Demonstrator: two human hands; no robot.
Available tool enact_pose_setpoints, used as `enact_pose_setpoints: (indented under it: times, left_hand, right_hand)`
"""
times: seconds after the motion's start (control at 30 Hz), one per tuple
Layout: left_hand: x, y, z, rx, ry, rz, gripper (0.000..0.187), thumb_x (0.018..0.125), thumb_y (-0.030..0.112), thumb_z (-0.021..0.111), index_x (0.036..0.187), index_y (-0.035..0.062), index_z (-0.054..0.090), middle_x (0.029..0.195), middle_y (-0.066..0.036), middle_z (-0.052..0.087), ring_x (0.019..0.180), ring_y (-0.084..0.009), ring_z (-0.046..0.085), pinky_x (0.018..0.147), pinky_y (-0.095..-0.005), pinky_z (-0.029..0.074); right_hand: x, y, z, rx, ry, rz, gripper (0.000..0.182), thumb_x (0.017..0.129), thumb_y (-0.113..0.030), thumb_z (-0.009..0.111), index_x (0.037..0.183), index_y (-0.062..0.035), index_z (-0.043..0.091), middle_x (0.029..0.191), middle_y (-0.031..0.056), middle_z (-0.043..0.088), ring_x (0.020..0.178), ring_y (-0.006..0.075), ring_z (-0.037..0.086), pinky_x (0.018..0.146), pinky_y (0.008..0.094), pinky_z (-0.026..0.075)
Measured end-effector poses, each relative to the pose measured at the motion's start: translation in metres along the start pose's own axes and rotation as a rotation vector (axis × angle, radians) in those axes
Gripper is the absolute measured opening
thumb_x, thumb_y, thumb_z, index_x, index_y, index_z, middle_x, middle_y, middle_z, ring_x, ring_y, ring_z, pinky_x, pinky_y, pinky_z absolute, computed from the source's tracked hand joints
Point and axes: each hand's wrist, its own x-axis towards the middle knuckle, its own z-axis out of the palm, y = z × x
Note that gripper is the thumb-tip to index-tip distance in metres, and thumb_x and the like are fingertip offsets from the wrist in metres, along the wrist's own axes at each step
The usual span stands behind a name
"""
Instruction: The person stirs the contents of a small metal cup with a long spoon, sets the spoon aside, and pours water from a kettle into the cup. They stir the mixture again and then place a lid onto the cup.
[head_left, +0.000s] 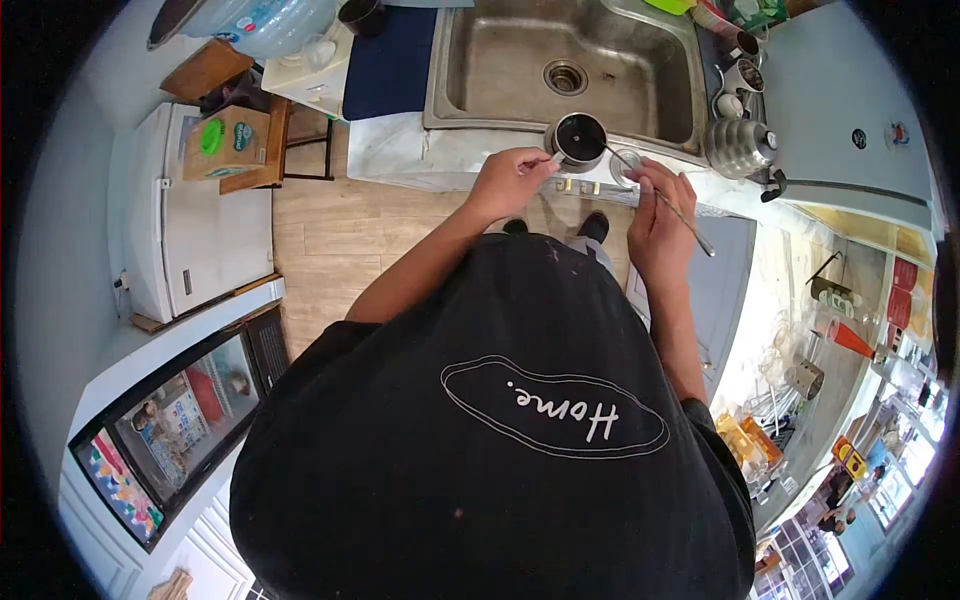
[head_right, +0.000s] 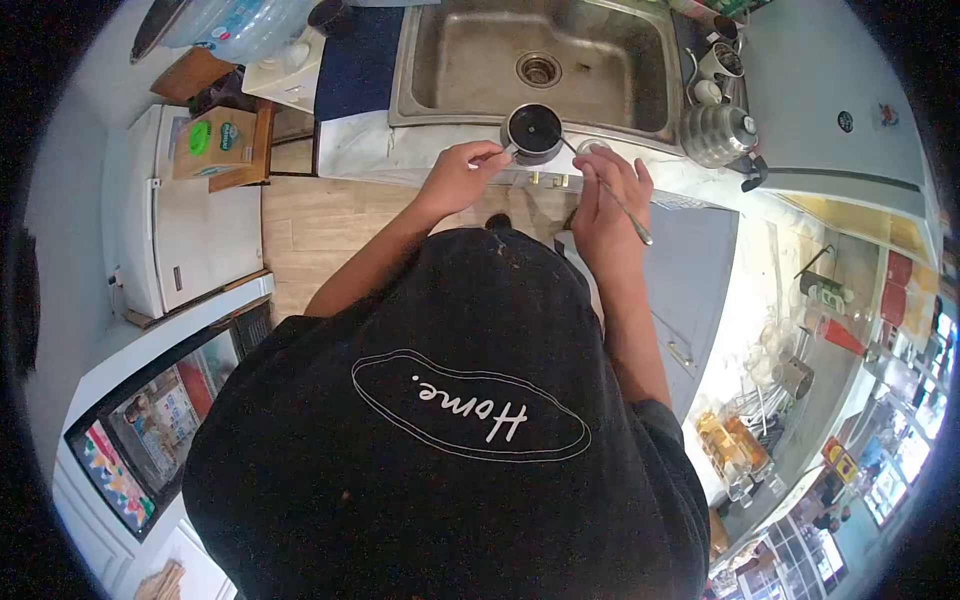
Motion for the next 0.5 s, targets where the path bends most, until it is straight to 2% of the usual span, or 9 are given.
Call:
enact_pose_setpoints:
  times: [0.23,0.33,0.5]
  left_hand:
    - [0.002,-0.007,0.002,0.014,0.034,0.069,0.032,0.095,0.032,0.072,0.109,0.0028,0.074,0.094,-0.016,0.075,0.083,-0.0239,0.071,0.079,-0.0346,0.055]
    - [0.003,-0.009,0.001,0.013,0.03,0.071,0.032,0.095,0.032,0.072,0.11,0.0031,0.074,0.095,-0.015,0.075,0.084,-0.024,0.071,0.079,-0.0346,0.055]
    - [0.002,-0.008,0.0,0.027,0.021,0.042,0.032,0.095,0.031,0.071,0.108,0.0027,0.074,0.095,-0.015,0.075,0.083,-0.0236,0.07,0.079,-0.0348,0.055]
  right_hand:
    - [-0.004,-0.002,-0.001,-0.007,-0.035,-0.03,0.017,0.102,-0.005,0.052,0.106,-0.0064,0.068,0.113,0.0113,0.072,0.114,0.0306,0.067,0.111,0.0496,0.041]
    - [0.003,0.001,0.005,0.02,-0.006,0.042,0.012,0.1,-0.005,0.056,0.105,-0.0066,0.067,0.11,0.0112,0.072,0.114,0.0296,0.066,0.112,0.0535,0.037]
    - [-0.005,0.004,-0.001,0.026,0.008,0.051,0.012,0.1,-0.005,0.056,0.105,-0.0072,0.067,0.112,0.0121,0.072,0.113,0.0304,0.067,0.111,0.0533,0.038]
